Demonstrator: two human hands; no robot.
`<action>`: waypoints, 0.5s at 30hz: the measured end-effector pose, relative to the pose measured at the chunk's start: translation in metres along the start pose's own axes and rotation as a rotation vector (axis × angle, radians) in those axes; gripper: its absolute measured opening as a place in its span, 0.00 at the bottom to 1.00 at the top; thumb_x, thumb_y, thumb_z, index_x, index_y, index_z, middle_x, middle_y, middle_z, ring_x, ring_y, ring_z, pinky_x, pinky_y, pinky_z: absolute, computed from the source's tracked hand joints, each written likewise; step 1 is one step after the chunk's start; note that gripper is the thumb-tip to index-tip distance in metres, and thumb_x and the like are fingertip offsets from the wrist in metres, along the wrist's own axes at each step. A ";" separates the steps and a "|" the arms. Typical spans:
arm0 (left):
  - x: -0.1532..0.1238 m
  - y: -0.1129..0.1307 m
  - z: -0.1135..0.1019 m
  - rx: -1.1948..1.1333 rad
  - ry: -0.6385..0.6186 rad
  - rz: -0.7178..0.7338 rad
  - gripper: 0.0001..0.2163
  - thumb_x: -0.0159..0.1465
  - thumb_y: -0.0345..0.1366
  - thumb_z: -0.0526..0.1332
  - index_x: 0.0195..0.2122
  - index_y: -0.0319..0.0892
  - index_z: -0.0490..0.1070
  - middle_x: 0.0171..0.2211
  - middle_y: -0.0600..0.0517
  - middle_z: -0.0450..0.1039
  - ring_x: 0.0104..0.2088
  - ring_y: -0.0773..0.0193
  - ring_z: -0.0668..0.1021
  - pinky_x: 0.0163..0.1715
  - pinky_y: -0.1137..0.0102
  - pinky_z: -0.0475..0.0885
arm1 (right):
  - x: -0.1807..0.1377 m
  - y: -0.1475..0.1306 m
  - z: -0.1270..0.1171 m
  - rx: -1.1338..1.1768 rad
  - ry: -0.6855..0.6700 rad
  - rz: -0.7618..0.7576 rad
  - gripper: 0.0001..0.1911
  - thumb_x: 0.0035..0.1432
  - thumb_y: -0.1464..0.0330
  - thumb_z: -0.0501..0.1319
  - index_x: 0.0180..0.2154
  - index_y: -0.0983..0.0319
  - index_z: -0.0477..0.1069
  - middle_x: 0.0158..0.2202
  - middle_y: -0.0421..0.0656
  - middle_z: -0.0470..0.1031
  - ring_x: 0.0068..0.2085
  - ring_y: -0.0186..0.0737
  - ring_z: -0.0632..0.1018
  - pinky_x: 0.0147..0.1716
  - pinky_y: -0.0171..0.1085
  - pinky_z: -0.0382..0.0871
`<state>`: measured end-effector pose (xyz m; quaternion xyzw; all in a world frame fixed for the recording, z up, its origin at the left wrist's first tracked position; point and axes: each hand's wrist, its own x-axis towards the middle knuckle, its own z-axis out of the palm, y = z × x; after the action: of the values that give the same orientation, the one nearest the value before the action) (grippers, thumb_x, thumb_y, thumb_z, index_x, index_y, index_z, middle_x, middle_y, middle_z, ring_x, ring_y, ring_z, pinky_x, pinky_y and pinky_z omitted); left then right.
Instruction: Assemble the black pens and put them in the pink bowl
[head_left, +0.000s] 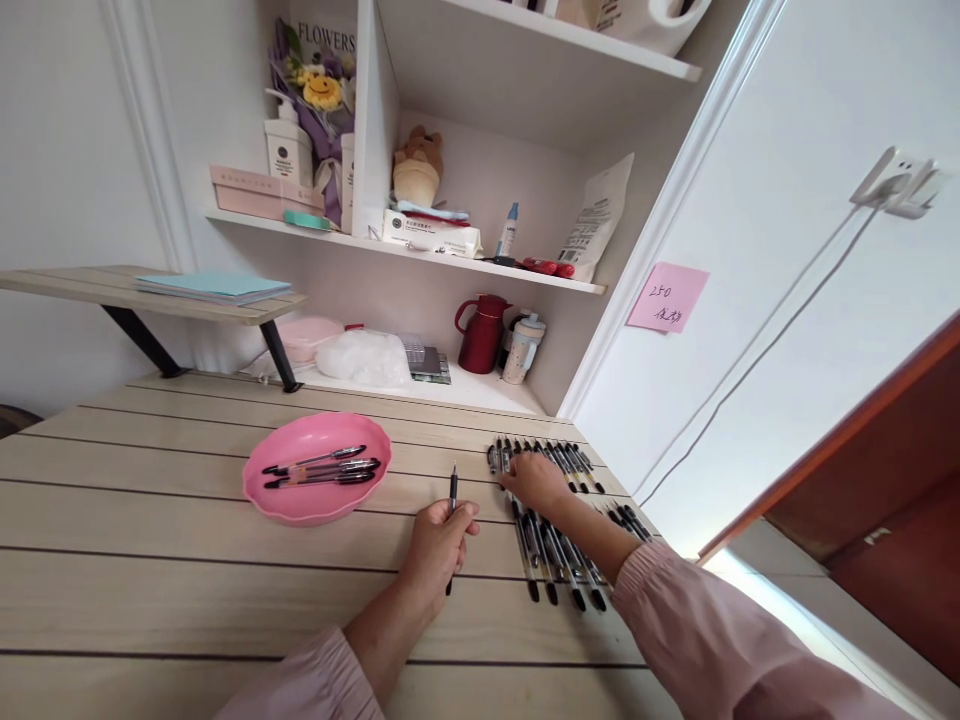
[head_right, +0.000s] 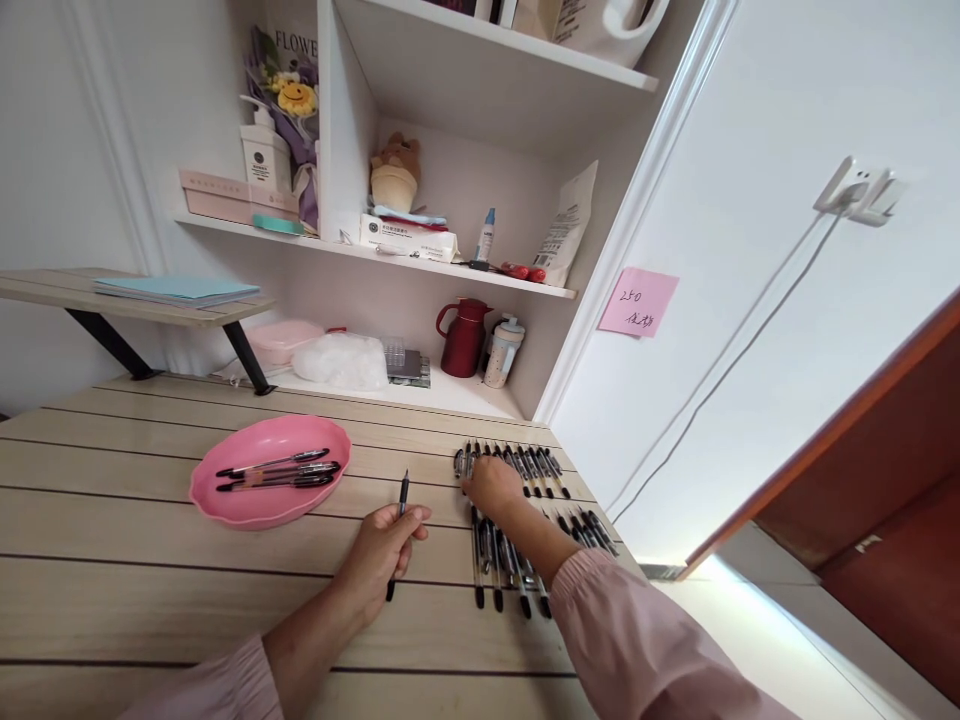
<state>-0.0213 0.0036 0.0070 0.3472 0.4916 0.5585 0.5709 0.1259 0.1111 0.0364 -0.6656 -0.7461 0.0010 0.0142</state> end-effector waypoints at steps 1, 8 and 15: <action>0.000 0.000 0.000 0.005 0.002 0.003 0.12 0.48 0.42 0.60 0.28 0.37 0.69 0.21 0.56 0.67 0.11 0.79 0.58 0.11 0.78 0.46 | -0.002 -0.001 0.003 0.001 -0.003 0.004 0.14 0.51 0.61 0.54 0.33 0.62 0.74 0.37 0.50 0.76 0.40 0.45 0.75 0.35 0.36 0.64; -0.003 0.001 0.001 0.004 0.000 0.037 0.13 0.49 0.42 0.60 0.28 0.37 0.69 0.20 0.56 0.66 0.11 0.79 0.57 0.11 0.78 0.47 | -0.005 -0.002 0.011 0.012 0.013 0.042 0.15 0.51 0.62 0.53 0.34 0.64 0.73 0.38 0.52 0.76 0.41 0.47 0.75 0.35 0.37 0.64; 0.000 -0.001 0.000 0.006 -0.019 0.039 0.13 0.50 0.43 0.60 0.29 0.37 0.68 0.21 0.56 0.66 0.11 0.80 0.57 0.10 0.78 0.48 | -0.006 -0.001 0.007 0.024 0.025 0.041 0.13 0.50 0.66 0.55 0.34 0.64 0.73 0.38 0.52 0.76 0.40 0.47 0.75 0.35 0.36 0.64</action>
<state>-0.0210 0.0032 0.0060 0.3636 0.4809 0.5648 0.5635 0.1259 0.1048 0.0293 -0.6804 -0.7322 0.0018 0.0313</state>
